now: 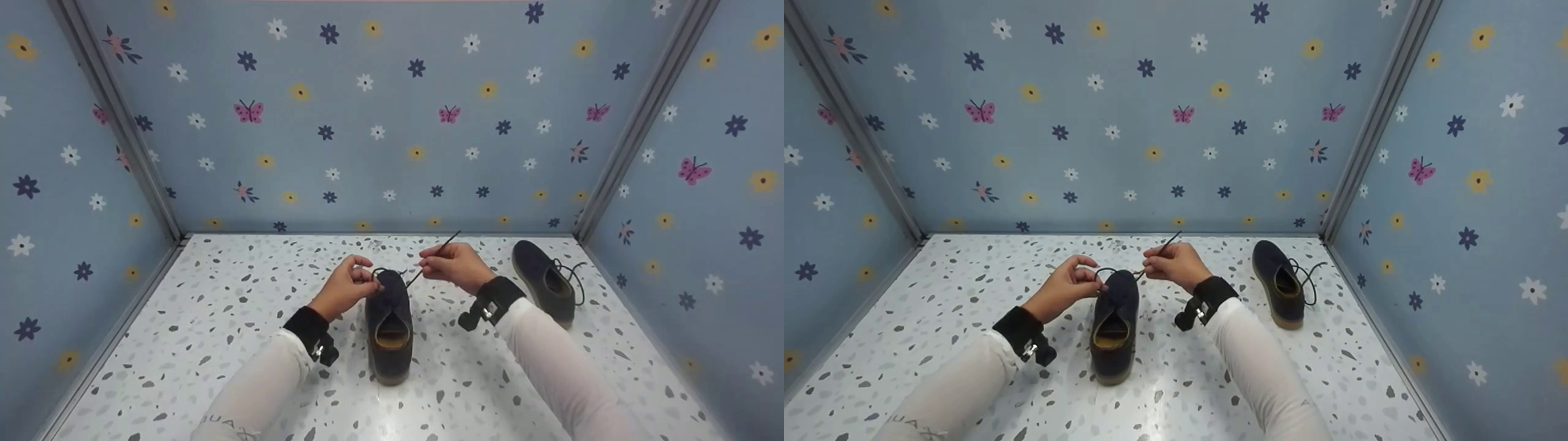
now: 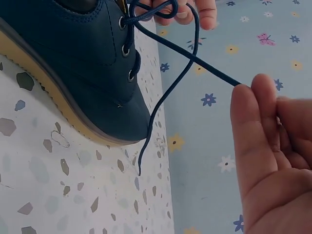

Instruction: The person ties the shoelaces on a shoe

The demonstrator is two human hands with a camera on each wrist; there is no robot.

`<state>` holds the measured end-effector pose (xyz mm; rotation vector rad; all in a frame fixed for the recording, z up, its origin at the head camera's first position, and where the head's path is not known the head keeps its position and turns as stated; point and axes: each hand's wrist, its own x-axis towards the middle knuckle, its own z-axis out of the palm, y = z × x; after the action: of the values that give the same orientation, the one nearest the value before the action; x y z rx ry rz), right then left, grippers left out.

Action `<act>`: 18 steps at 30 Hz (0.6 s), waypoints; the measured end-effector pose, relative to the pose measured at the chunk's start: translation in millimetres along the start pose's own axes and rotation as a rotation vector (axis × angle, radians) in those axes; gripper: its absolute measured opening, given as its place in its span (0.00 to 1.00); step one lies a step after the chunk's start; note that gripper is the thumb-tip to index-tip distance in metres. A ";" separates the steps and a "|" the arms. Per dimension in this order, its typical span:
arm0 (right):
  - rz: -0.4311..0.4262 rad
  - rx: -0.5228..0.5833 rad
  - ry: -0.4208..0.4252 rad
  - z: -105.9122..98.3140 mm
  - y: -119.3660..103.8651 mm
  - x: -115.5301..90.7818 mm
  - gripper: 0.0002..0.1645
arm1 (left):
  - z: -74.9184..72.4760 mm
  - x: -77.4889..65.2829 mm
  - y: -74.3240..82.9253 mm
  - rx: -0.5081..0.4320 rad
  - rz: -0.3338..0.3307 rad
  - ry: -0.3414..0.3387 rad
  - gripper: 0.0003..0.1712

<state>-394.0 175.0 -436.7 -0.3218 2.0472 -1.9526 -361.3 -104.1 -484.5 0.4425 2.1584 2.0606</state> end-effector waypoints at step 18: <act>0.017 -0.023 -0.029 4.4 6.2 -0.7 0.14 | 2.0 1.9 4.2 -0.174 -0.042 0.053 0.17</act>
<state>-391.5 171.5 -443.0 -0.3341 2.0488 -1.9050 -362.0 -101.6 -480.2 0.3228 1.9751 2.2368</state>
